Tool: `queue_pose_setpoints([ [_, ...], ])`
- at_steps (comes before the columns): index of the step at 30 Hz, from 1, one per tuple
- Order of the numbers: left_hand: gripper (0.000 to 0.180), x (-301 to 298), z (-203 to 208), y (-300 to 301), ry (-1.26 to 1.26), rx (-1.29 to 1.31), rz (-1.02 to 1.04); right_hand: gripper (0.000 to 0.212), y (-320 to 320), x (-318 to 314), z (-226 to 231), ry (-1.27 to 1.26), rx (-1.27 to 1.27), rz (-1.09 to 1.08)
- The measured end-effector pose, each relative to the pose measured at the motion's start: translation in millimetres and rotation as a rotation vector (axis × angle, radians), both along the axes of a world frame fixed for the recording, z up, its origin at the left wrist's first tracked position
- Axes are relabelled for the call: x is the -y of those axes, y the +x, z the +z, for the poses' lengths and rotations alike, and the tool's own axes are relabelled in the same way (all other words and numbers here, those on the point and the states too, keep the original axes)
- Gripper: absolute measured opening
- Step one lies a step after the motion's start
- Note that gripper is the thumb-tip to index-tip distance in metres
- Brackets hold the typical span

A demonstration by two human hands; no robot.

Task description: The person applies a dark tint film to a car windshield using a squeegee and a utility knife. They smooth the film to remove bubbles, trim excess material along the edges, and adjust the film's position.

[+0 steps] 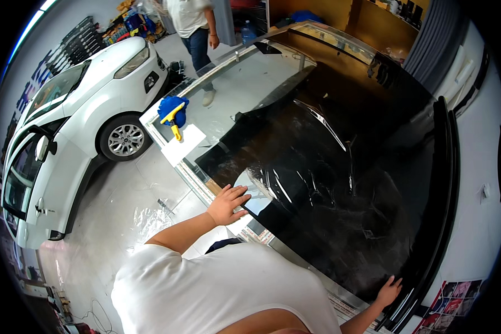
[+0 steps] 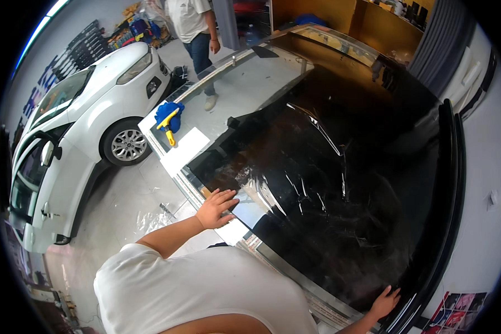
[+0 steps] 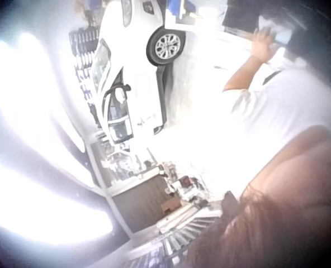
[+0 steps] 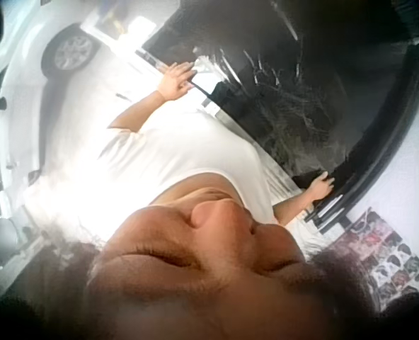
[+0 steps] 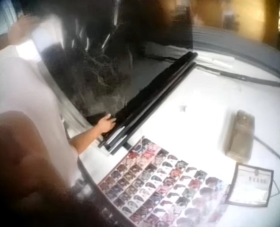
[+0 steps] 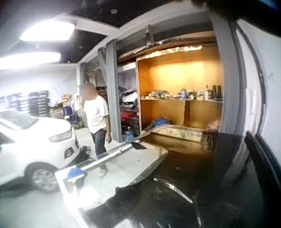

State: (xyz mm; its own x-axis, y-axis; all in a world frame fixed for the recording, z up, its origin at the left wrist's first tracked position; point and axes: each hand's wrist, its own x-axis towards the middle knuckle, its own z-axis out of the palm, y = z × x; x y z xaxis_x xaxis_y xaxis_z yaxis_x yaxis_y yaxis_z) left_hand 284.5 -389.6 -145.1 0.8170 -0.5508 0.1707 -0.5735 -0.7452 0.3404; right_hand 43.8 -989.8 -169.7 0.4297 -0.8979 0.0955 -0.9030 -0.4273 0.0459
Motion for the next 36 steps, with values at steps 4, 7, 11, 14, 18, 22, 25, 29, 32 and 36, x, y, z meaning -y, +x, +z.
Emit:
queue_pose_setpoints([
  [4, 0.049, 0.9, -0.8, -2.6, 0.018, -0.003, 0.03, 0.048, 67.8, -43.7, 23.5, -0.003, 0.314, 0.633],
  [7, 0.047, 1.2, -4.9, -1.4, 0.027, 0.009, 0.027, 0.043, 108.1, -47.6, 18.7, 0.113, 0.276, 0.701],
  [11, 0.048, 1.5, -5.7, 3.0, 0.026, 0.021, 0.021, 0.041, 136.6, 17.4, -4.4, -0.006, 0.319, 0.5],
  [14, 0.046, 4.8, -1.2, 4.2, 0.021, -0.006, 0.023, 0.039, 183.3, -0.1, 9.7, -0.103, 0.365, 0.511],
  [18, 0.046, 0.9, -2.3, -1.0, 0.018, -0.017, 0.047, 0.042, 242.9, -146.2, 54.4, 0.236, 0.424, 1.258],
  [22, 0.046, 2.7, -0.4, 2.1, 0.017, -0.027, 0.044, 0.047, 269.2, -195.2, 29.5, 0.267, 0.337, 1.468],
  [25, 0.046, 3.5, 1.9, 2.1, 0.032, -0.032, 0.048, 0.04, 320.3, -150.6, 20.3, 0.148, 0.433, 1.197],
  [29, 0.045, 4.7, 4.1, 4.9, 0.036, -0.027, 0.036, 0.039, 357.0, -123.9, 14.9, -0.05, 0.462, 0.994],
  [32, 0.045, 1.0, 0.8, 0.6, 0.022, -0.041, 0.053, 0.043, 354.7, -185.1, 33.3, 0.136, 0.424, 1.372],
  [36, 0.043, 0.1, -0.2, 1.7, 0.022, -0.022, 0.045, 0.046, 378.7, -202.6, 13.9, 0.148, 0.394, 1.387],
])
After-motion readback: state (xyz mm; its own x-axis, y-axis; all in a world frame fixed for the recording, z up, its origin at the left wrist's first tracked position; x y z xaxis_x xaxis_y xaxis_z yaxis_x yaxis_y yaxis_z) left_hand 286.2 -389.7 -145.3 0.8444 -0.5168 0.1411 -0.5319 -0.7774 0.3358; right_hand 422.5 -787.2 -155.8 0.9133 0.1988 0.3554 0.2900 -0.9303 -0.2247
